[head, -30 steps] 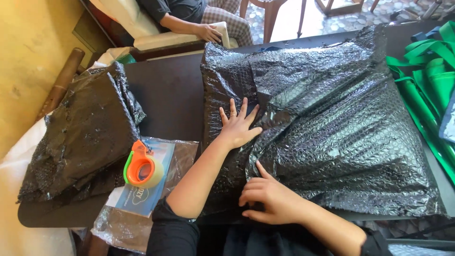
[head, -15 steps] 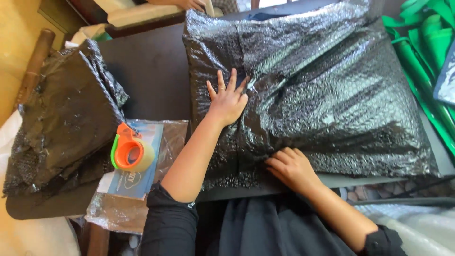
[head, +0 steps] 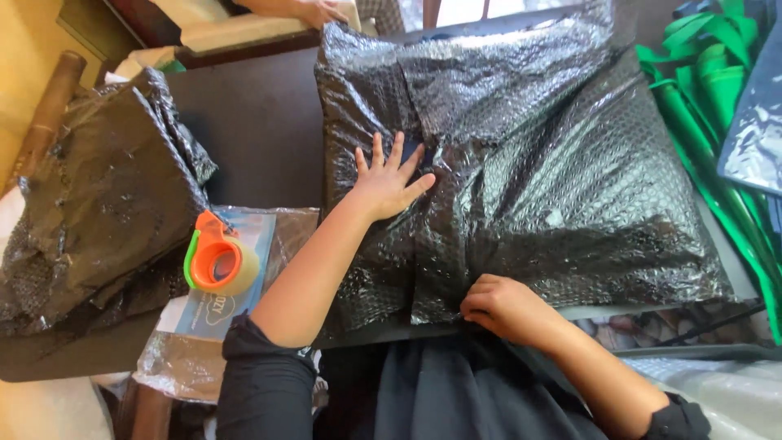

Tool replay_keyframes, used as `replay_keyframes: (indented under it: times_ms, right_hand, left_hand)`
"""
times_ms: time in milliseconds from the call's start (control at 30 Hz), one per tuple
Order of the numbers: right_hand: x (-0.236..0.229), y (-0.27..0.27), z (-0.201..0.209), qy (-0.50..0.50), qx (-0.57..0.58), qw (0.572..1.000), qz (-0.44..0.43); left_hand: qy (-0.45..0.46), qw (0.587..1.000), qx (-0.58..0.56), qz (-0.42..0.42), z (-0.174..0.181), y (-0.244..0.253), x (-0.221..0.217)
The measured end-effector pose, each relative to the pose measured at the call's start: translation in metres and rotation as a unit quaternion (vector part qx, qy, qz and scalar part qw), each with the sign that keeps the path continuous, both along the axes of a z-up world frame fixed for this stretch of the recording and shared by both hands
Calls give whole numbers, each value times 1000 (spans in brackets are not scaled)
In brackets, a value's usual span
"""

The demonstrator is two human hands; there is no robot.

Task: Wrapping a large blue item in black bubble wrap and sealing it with tape.

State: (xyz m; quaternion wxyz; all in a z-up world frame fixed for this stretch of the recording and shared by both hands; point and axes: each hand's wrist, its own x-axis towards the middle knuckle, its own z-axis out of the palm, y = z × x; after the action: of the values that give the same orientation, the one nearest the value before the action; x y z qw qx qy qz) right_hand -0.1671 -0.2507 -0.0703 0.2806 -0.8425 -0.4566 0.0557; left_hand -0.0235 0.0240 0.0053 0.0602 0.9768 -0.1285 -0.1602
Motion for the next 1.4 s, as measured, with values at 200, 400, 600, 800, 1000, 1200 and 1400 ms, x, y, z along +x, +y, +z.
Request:
replay_keyframes:
  times_ms: [200, 400, 600, 800, 1000, 1200, 1400]
  right_hand:
    - [46, 3, 139, 64, 53, 994, -66]
    - [172, 23, 152, -43, 147, 975, -161]
    - [224, 49, 56, -95, -234, 951, -178]
    - [241, 48, -11, -212, -55, 951, -220]
    - [206, 86, 52, -24, 184, 929, -321]
    - [210, 105, 84, 35, 351, 884, -306]
    - [220, 161, 5, -11, 135, 934, -329]
  left_hand:
    - [112, 987, -108, 36, 26, 16, 14]
    - [-63, 992, -108, 14, 12, 37, 29]
    - [-67, 998, -4, -17, 16, 25, 11]
    - [-30, 999, 9, -31, 22, 17, 11]
    - [-38, 997, 24, -56, 11, 11, 10]
    - [-65, 994, 39, -78, 28, 2, -3]
    - [-91, 993, 16, -78, -8, 2, 26]
